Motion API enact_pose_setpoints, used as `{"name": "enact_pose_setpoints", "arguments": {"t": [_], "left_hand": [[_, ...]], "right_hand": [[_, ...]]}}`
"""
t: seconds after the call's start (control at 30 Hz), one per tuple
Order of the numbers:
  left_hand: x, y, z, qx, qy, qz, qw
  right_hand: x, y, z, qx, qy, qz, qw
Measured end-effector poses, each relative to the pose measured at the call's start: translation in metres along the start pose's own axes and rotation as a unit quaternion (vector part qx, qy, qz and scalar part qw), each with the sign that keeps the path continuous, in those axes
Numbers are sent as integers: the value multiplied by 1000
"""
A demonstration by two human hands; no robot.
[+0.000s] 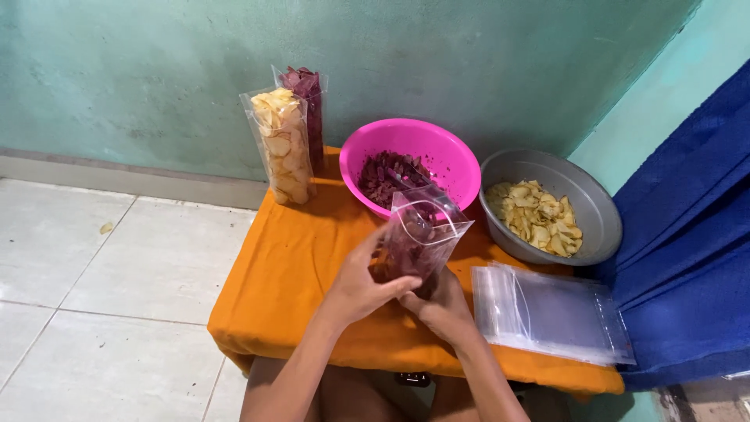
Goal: Packaging purple chips into plastic bags using tongs
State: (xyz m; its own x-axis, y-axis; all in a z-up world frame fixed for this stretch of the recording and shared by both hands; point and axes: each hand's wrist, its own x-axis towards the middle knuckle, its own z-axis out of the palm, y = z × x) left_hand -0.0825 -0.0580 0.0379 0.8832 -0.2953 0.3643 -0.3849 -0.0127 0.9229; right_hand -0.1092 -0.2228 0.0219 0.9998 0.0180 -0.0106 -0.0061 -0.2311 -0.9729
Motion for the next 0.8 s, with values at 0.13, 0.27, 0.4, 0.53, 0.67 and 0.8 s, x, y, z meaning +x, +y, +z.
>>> {"name": "enact_pose_setpoints", "arguments": {"t": [0.13,0.27,0.4,0.53,0.67,0.8], "left_hand": [[9,-6,1,25,44,67,996],[9,-22,-1,27,112,86,990],[3,-63,3,37,110,55,992],[5,-63,3,27,107,54,992],[2,-56,6,32,99,41,994],[4,-65,2,41,91,59,993]], "right_hand": [[0,7,-1,-7,1,-69,998],[-1,0,6,32,35,-129,990],[1,8,0,-48,63,-111,991],[5,15,2,-45,78,-125,988],[8,26,1,-36,82,-182,979],[12,27,2,-25,81,-227,970]]}}
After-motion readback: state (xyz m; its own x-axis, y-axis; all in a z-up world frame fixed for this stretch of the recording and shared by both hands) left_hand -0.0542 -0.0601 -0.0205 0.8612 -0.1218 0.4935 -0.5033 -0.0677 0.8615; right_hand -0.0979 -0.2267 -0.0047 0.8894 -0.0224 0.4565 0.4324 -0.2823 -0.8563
